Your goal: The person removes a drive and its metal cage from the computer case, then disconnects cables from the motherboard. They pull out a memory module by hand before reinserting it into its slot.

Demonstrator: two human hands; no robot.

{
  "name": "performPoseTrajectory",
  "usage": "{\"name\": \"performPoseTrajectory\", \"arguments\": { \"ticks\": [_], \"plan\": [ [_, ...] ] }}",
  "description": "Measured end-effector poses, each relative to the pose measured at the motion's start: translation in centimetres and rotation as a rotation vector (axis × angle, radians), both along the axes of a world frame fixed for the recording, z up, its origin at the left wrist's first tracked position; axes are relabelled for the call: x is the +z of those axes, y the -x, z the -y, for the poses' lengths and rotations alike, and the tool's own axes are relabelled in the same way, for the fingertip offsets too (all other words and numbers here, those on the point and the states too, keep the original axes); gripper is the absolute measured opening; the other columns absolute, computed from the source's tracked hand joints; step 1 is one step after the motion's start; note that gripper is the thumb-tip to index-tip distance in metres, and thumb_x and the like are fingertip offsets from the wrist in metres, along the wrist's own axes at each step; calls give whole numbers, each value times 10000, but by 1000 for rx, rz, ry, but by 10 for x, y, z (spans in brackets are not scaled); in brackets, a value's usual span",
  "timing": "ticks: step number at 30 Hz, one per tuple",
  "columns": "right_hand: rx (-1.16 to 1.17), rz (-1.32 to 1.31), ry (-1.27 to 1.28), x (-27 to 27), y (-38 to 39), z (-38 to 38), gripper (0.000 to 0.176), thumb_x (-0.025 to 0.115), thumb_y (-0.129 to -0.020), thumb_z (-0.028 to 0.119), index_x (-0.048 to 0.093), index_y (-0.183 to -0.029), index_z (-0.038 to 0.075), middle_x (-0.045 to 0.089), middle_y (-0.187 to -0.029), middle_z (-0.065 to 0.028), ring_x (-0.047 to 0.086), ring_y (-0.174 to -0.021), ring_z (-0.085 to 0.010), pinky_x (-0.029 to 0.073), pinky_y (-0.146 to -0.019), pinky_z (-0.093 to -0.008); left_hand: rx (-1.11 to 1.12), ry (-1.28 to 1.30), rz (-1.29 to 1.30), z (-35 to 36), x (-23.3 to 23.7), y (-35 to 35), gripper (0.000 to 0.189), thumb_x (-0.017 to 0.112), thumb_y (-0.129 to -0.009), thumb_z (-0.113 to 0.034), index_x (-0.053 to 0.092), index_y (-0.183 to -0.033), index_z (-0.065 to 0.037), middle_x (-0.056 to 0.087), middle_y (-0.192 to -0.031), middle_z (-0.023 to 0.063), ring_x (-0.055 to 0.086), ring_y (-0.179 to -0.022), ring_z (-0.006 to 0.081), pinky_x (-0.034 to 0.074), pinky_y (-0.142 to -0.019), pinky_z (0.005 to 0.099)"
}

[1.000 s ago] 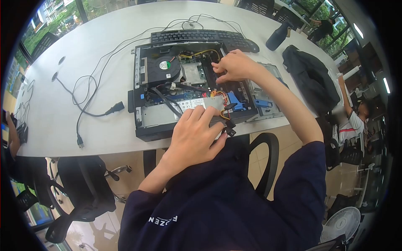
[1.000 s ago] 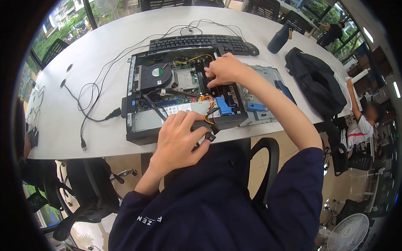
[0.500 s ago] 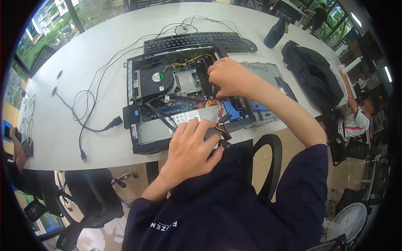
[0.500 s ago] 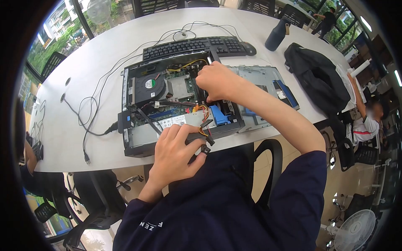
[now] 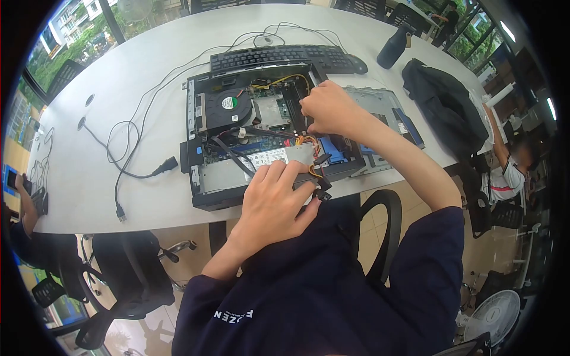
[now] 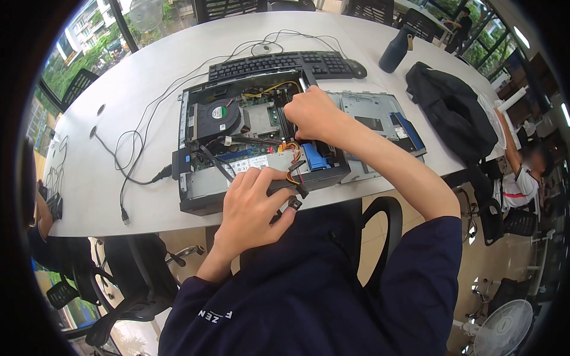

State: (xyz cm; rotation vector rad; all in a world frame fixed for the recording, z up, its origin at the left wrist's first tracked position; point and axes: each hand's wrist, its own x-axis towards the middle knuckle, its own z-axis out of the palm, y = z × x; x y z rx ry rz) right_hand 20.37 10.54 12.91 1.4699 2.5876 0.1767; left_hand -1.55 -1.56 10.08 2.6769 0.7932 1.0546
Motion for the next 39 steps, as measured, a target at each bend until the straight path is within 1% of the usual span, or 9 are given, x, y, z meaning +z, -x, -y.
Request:
{"name": "performPoseTrajectory", "arguments": {
  "ticks": [4, 7, 9, 10, 11, 14, 20, 26, 39],
  "plan": [
    [4, 125, -16, 9, 11, 3, 273, 877, -670, 281, 786, -849, 96, 731, -806, -91, 698, -816, -287, 489, -845, -398, -2, -11, 8, -1, -2, -1, 184, 745, -777, -252, 698, -821, -80, 609, -1060, 64, 557, -879, 236, 435, -745, 368],
    [37, -4, 14, 17, 6, -15, 279, 846, -715, 298, 790, -902, 98, 740, -833, -92, 712, -876, -280, 500, -892, -422, -6, -7, 6, -1, -1, -1, 187, 746, -777, -255, 697, -819, -79, 609, -1052, 64, 555, -870, 236, 435, -742, 367],
    [-101, -132, 85, 20, 5, -38, 263, 787, -791, 302, 788, -953, 95, 746, -883, -97, 717, -946, -287, 499, -968, -436, -1, -5, 5, -1, 0, 0, 189, 747, -777, -256, 696, -817, -79, 608, -1048, 64, 554, -868, 236, 435, -742, 368],
    [-83, -90, 96, 17, 5, -49, 347, 724, -863, 296, 741, -1145, 95, 741, -1049, -99, 690, -1084, -280, 419, -1112, -476, -4, -2, 3, -1, 0, 0, 190, 748, -776, -257, 695, -815, -78, 608, -1044, 64, 554, -865, 236, 435, -742, 368],
    [-83, -94, 94, 6, 3, -59, 347, 724, -863, 296, 741, -1145, 95, 741, -1049, -99, 690, -1084, -280, 419, -1112, -476, -5, -5, 0, -1, 0, 0, 190, 748, -776, -257, 695, -815, -78, 608, -1044, 64, 554, -865, 236, 435, -742, 368],
    [-93, 104, 30, -20, 4, -77, 520, 681, -912, 271, 563, -1395, 119, 675, -1237, -94, 617, -1221, -260, 206, -1237, -571, -3, 42, -14, -1, -1, 0, 185, 746, -723, -215, 721, -863, -96, 615, -1068, 48, 563, -913, 251, 438, -766, 377],
    [-30, -49, -197, -44, -5, -80, 465, 708, -856, 235, 572, -1275, 84, 680, -1088, -97, 642, -1138, -274, 238, -1230, -561, 7, 15, -9, 0, -3, 0, 176, 744, -735, -220, 717, -857, -96, 612, -1062, 47, 561, -908, 249, 438, -763, 377],
    [-61, -130, -189, -46, -6, -80, 459, 712, -817, 204, 576, -1238, 84, 693, -1050, -92, 654, -1105, -272, 268, -1224, -539, 9, -19, 11, 1, -5, 0, 172, 740, -752, -229, 714, -845, -86, 611, -1059, 50, 560, -903, 249, 440, -760, 377],
    [-115, -27, -174, -43, 0, -79, 456, 694, -835, 205, 608, -1276, 131, 699, -1145, -83, 644, -1159, -257, 241, -1241, -505, 54, -48, 45, 4, -7, -3, 166, 735, -765, -217, 696, -805, -61, 624, -1043, 49, 569, -884, 243, 441, -750, 371]
  ]
}}
